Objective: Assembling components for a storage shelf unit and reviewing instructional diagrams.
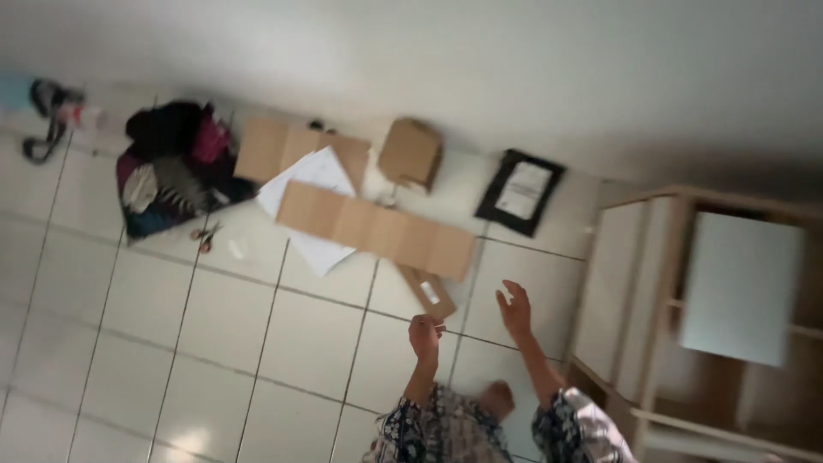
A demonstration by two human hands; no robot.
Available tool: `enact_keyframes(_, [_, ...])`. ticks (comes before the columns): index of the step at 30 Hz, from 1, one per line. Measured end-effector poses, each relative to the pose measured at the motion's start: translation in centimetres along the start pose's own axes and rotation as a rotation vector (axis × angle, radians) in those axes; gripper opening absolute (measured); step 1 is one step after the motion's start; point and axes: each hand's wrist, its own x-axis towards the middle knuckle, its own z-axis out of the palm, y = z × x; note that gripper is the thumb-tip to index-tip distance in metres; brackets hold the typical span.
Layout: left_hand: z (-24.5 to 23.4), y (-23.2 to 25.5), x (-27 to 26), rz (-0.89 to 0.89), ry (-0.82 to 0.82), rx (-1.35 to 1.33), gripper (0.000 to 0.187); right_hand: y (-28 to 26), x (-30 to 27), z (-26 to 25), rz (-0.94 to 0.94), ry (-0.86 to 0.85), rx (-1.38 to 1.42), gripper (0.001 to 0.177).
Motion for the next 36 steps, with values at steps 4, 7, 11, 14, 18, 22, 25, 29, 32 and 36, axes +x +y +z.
enact_keyframes(4, [-5.0, -3.7, 5.9, -0.047, 0.055, 0.000, 0.021, 11.1, 3.4, 9.4, 0.078, -0.194, -0.027, 0.046])
enact_keyframes(7, [-7.4, -6.8, 10.8, -0.080, 0.023, -0.081, 0.023, 13.9, 6.2, 14.8, 0.139, -0.290, -0.203, 0.048])
enact_keyframes(11, [-8.8, -10.1, 15.2, -0.167, 0.066, -0.145, 0.024, 12.5, 8.4, 18.8, 0.382, -0.293, 0.082, 0.051])
enact_keyframes(14, [-9.2, -10.9, 17.2, -0.210, 0.096, -0.172, 0.026, 14.4, 9.2, 22.2, 0.441, -0.245, 0.322, 0.037])
enact_keyframes(18, [-8.8, -10.2, 17.2, -0.229, 0.078, -0.288, 0.027, 14.4, 8.1, 22.6, 0.430, -0.125, 0.300, 0.016])
enact_keyframes(22, [-7.6, -6.8, 15.2, -0.255, 0.082, -0.229, 0.027, 10.1, 5.4, 19.7, 0.500, -0.152, 0.429, 0.016])
enact_keyframes(25, [-6.6, -3.7, 12.5, -0.174, 0.019, -0.254, 0.026, 5.3, 3.1, 15.9, 0.520, -0.182, 0.699, 0.022])
enact_keyframes(29, [-5.3, 0.1, 10.8, -0.063, 0.071, -0.293, 0.044, -0.1, 0.5, 9.4, 0.640, -0.175, 0.713, 0.027])
enact_keyframes(32, [-5.0, 3.2, 9.1, -0.201, 0.218, -0.167, 0.058, -1.0, -2.7, 4.2, 0.621, -0.223, 0.738, 0.032])
enact_keyframes(36, [-3.8, 7.4, 5.5, -0.203, 0.184, -0.619, 0.050, 2.9, -8.6, -1.2, 0.556, -0.275, 0.917, 0.038])
